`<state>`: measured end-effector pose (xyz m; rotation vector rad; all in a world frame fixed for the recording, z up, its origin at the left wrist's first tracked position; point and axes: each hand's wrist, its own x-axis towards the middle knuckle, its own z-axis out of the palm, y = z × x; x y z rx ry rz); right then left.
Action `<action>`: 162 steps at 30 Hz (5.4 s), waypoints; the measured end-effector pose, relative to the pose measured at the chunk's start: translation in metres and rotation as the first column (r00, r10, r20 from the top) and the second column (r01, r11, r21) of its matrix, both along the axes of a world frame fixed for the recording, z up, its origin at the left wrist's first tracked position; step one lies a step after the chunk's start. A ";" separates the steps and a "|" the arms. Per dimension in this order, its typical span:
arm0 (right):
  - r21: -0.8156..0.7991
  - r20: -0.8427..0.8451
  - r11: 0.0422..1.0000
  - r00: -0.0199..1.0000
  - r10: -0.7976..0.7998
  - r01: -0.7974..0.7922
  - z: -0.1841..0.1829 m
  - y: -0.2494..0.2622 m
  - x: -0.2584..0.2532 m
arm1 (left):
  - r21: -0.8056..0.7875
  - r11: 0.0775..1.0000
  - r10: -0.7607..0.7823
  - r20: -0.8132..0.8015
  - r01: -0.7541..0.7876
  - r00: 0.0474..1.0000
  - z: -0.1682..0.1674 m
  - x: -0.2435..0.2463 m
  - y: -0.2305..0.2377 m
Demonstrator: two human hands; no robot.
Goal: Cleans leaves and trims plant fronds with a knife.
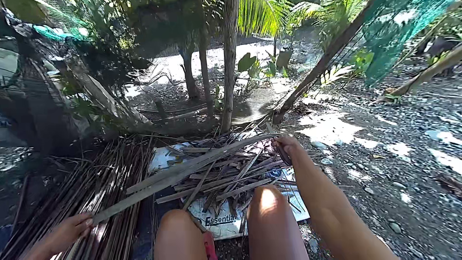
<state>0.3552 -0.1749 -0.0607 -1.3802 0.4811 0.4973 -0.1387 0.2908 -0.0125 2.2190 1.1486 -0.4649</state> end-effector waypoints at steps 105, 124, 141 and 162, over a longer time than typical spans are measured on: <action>0.454 0.399 0.591 0.745 0.534 -0.667 0.016 0.095 -0.153 | 0.072 0.972 -0.219 0.617 0.223 0.756 -0.017 0.078 -0.152; 0.403 0.436 0.633 0.747 0.501 -0.660 0.018 0.086 -0.143 | -0.009 0.995 -0.082 0.522 0.101 0.849 -0.031 -0.013 -0.120; 0.398 0.297 0.529 0.651 0.699 -0.750 0.008 0.114 -0.180 | 0.731 0.675 -0.544 0.583 -0.099 0.603 -0.051 0.073 -0.198; 0.496 0.253 0.549 0.717 0.649 -0.672 0.011 0.112 -0.182 | 0.793 0.575 -0.587 0.570 -0.199 0.575 -0.051 0.084 -0.206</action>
